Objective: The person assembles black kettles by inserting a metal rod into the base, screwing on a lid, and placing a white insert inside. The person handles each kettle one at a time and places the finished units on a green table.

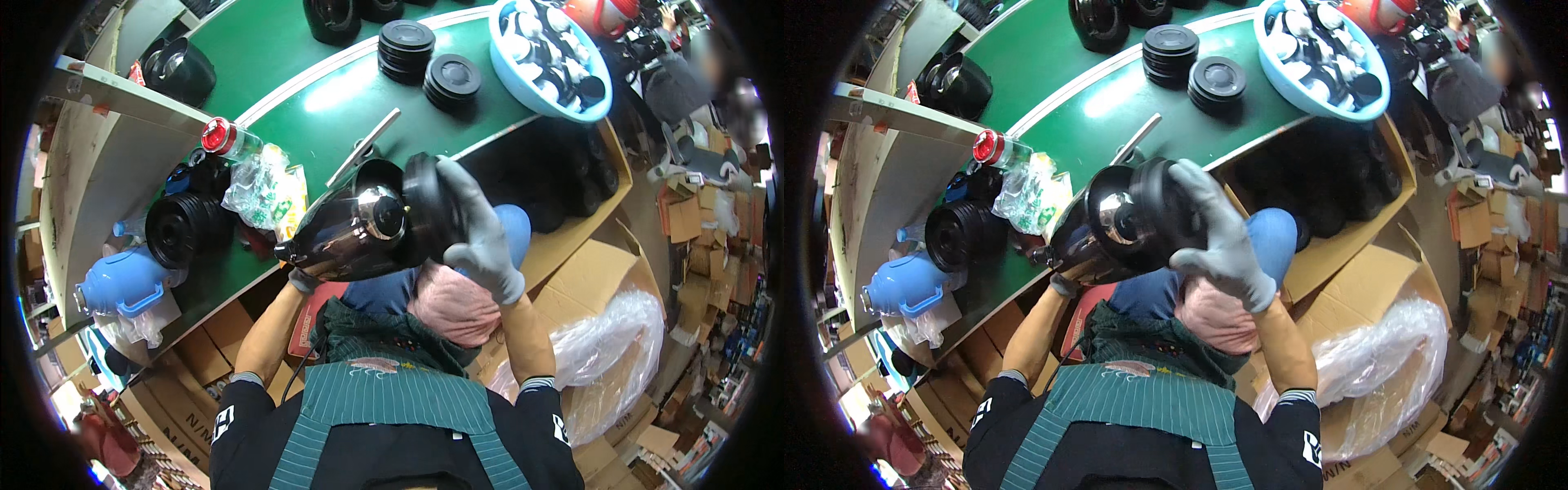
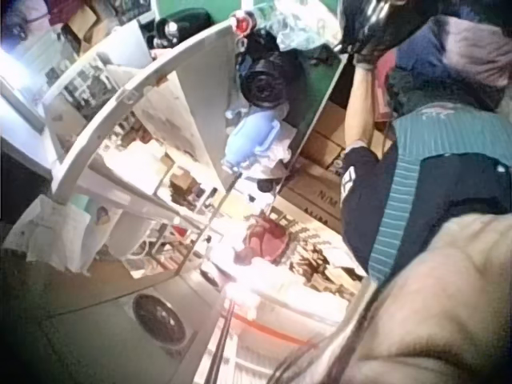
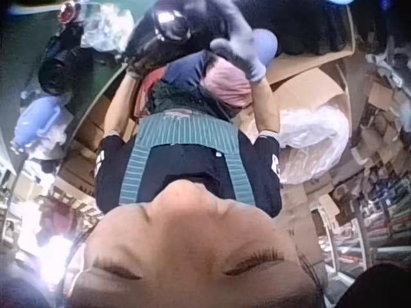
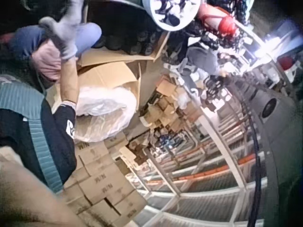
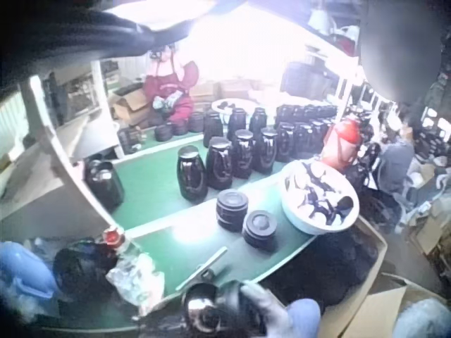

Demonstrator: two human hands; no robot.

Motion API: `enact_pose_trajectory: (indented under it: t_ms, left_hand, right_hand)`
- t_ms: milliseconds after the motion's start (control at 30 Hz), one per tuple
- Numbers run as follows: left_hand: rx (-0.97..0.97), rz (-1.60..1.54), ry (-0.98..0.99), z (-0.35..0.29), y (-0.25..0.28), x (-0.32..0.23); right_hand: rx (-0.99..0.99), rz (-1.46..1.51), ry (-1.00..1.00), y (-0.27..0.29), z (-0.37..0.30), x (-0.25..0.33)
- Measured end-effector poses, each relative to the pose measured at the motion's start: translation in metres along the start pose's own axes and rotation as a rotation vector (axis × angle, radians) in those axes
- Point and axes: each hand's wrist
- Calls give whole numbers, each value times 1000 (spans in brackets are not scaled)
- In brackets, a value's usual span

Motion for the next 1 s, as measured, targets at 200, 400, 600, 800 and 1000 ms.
enact_pose_trajectory:
  t_ms: [200, 400, 600, 800, 1000]
  left_hand:
    - [128, -631, 142, 3, -51, -64]
    - [300, -404, 281, -11, -58, -85]
    - [70, -208, 65, -24, -51, -83]
    - [16, 1284, -733, 0, -85, -163]
    - [-137, 276, -55, -21, -3, -68]
  right_hand:
    - [-51, -154, 70, -12, -43, 0]
    - [-66, -240, 223, -18, -85, -4]
    - [-196, 33, 44, -25, -101, -1]
    - [-126, 63, -313, 0, -113, -3]
    - [-105, -468, 472, -9, -93, -16]
Point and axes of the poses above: each hand's wrist, its own z-axis towards the middle knuckle, its own y-axis out of the back of the hand, x = y × z, and after that the axes turned 10 degrees about -y, right-handed
